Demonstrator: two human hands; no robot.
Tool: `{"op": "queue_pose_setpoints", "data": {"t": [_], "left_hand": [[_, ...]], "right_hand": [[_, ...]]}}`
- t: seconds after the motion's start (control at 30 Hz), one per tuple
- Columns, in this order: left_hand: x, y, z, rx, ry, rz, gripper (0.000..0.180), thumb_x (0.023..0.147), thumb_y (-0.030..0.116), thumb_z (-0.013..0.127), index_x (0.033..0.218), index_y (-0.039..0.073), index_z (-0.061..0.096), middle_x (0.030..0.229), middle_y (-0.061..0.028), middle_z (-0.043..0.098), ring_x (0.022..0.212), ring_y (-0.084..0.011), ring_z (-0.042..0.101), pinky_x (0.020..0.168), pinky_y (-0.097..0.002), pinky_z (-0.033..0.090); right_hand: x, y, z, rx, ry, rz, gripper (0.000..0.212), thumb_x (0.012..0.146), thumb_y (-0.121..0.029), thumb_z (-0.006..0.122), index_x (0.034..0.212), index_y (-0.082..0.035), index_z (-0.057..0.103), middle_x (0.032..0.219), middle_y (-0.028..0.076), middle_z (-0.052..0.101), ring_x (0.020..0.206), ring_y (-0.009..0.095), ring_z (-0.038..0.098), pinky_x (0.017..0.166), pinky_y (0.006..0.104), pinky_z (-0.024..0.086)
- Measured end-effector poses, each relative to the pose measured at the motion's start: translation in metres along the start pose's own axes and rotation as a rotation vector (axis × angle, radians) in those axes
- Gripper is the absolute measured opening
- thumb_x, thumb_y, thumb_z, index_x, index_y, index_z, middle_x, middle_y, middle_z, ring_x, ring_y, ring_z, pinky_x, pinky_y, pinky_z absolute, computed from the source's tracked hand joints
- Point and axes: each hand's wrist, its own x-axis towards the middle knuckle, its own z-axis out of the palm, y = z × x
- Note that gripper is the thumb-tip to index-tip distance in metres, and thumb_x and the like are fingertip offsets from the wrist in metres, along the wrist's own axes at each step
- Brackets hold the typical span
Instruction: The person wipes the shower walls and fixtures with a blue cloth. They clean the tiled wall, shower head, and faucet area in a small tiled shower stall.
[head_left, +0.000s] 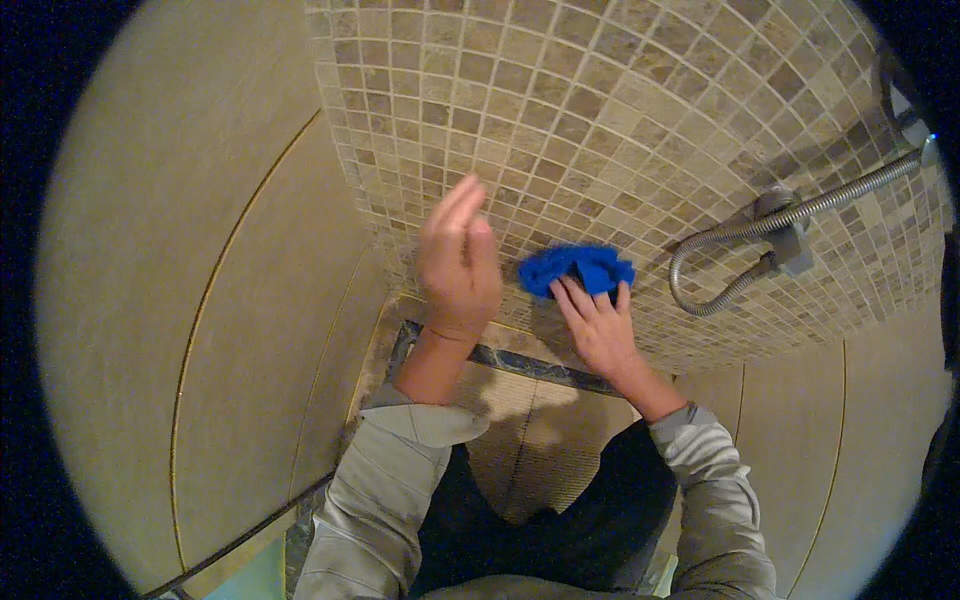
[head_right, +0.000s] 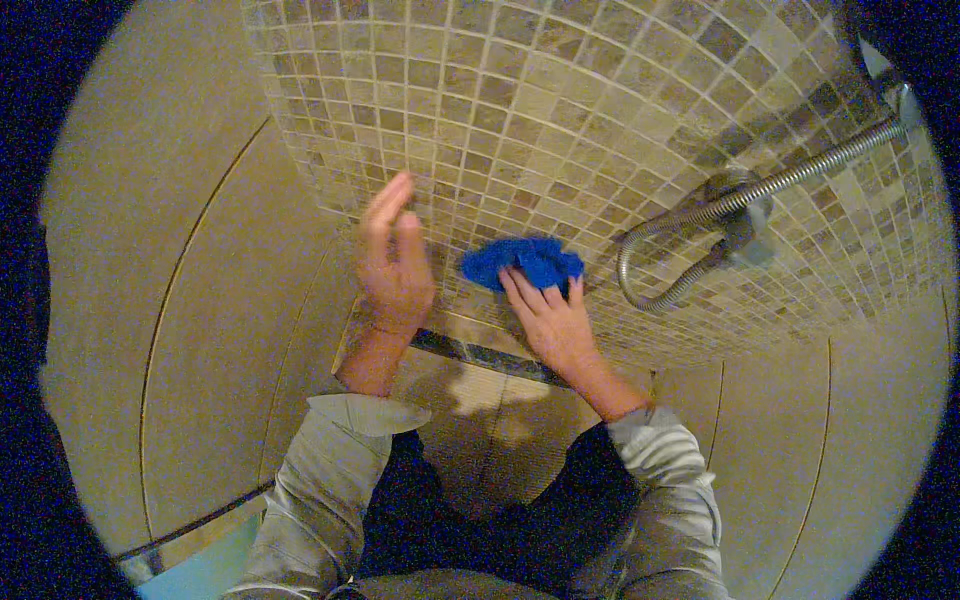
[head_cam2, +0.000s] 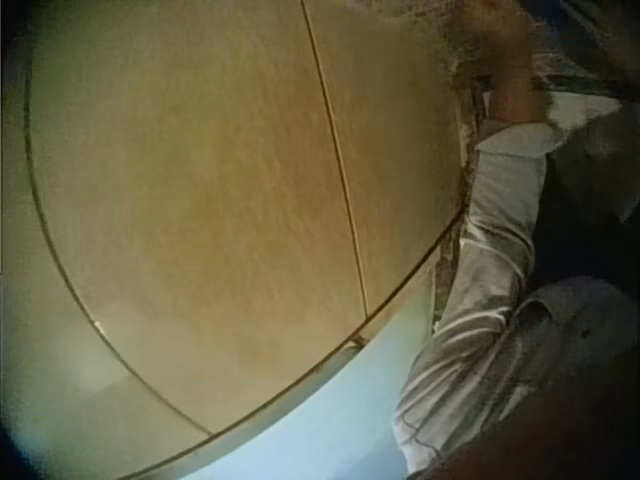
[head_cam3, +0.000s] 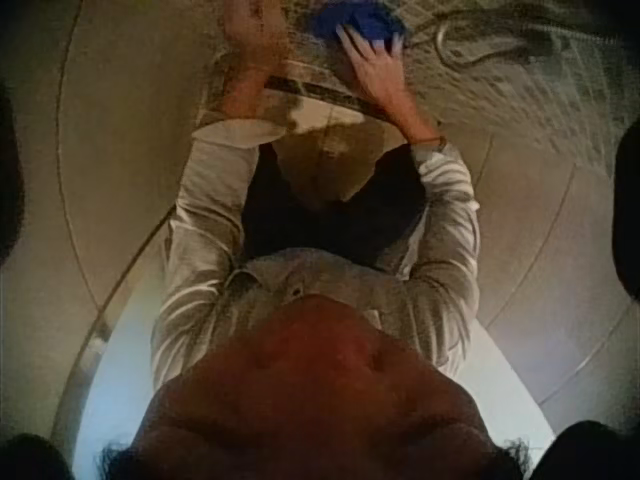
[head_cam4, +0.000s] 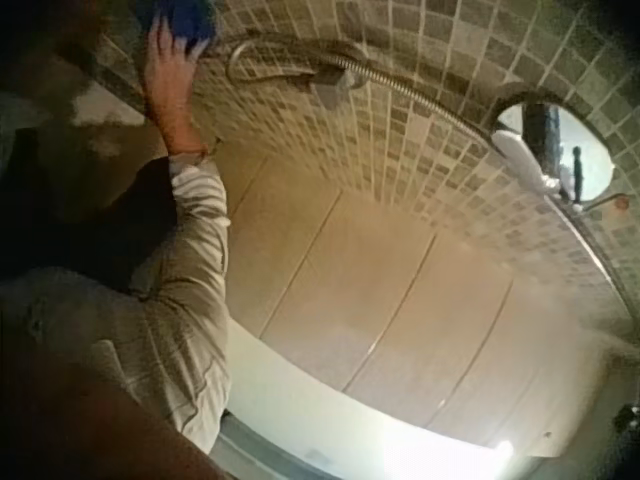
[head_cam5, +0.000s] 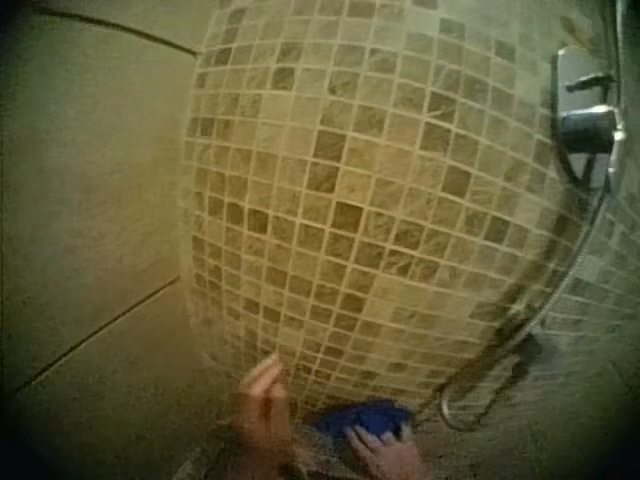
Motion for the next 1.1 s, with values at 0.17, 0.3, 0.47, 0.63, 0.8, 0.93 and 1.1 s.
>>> {"op": "queue_pose_setpoints", "data": {"t": [0.17,0.3,0.47,0.63,0.8,0.93,1.1], "left_hand": [[0.001,-0.003,-0.005,-0.034,0.272,-0.312,0.028,0.100,0.012,0.059,0.123,-0.002,0.062,0.127,-0.0148,0.061,0.116,-0.0276,0.058,0.104,-0.0394,0.046],[0.000,-0.005,-0.010,-0.072,0.297,-0.446,0.030,0.099,0.014,0.061,0.125,-0.001,0.061,0.126,-0.0122,0.058,0.115,-0.0241,0.055,0.102,-0.0374,0.044],[-0.008,-0.006,-0.016,0.051,0.226,-0.265,0.031,0.100,0.017,0.063,0.126,-0.001,0.061,0.119,-0.0084,0.064,0.107,-0.0179,0.057,0.097,-0.0320,0.045],[-0.009,-0.013,-0.009,0.018,0.204,-0.315,0.030,0.101,0.018,0.063,0.125,0.000,0.061,0.116,-0.0078,0.063,0.105,-0.0173,0.057,0.094,-0.0310,0.045],[-0.015,-0.026,-0.005,-0.033,0.235,-0.413,0.029,0.102,0.019,0.062,0.124,0.000,0.062,0.114,-0.0072,0.063,0.104,-0.0174,0.057,0.093,-0.0313,0.045],[-0.006,-0.025,0.000,-0.021,0.302,-0.449,0.031,0.101,0.019,0.061,0.125,0.000,0.062,0.116,-0.0089,0.061,0.107,-0.0199,0.056,0.096,-0.0341,0.044],[-0.002,-0.005,0.008,0.135,0.203,-0.311,0.030,0.102,0.019,0.058,0.125,-0.001,0.061,0.127,-0.0154,0.058,0.120,-0.0274,0.053,0.107,-0.0391,0.039]], "right_hand": [[0.104,-0.038,0.017,0.222,0.207,-0.122,0.055,0.092,-0.023,0.055,0.146,-0.012,0.058,0.156,0.008,0.051,0.141,0.027,0.047,0.104,0.0509,0.039],[0.124,-0.119,0.085,0.052,0.046,-0.296,0.050,0.097,-0.030,0.050,0.143,-0.014,0.061,0.151,0.007,0.055,0.141,0.026,0.046,0.124,0.0526,0.020],[0.047,-0.144,0.178,-0.022,-0.294,-0.476,0.041,0.097,-0.031,0.051,0.129,-0.014,0.070,0.137,0.008,0.063,0.138,0.027,0.047,0.128,0.0540,0.014],[-0.050,-0.052,0.139,-0.022,-0.416,-0.337,0.048,0.086,-0.020,0.060,0.133,-0.010,0.067,0.139,0.005,0.062,0.119,0.026,0.058,0.119,0.0559,0.030],[-0.018,-0.015,0.040,0.048,0.002,-0.040,0.051,0.085,-0.018,0.061,0.136,-0.014,0.065,0.140,0.004,0.062,0.104,0.021,0.063,0.108,0.0567,0.037],[0.076,-0.029,0.029,0.184,0.147,-0.150,0.050,0.086,-0.023,0.061,0.135,-0.017,0.067,0.153,0.006,0.053,0.129,0.021,0.058,0.100,0.0512,0.040],[0.137,-0.117,0.128,1.012,0.136,-0.139,0.042,0.091,-0.027,0.057,0.129,-0.011,0.068,0.142,0.010,0.061,0.131,0.033,0.055,0.121,0.0574,0.030]]}}
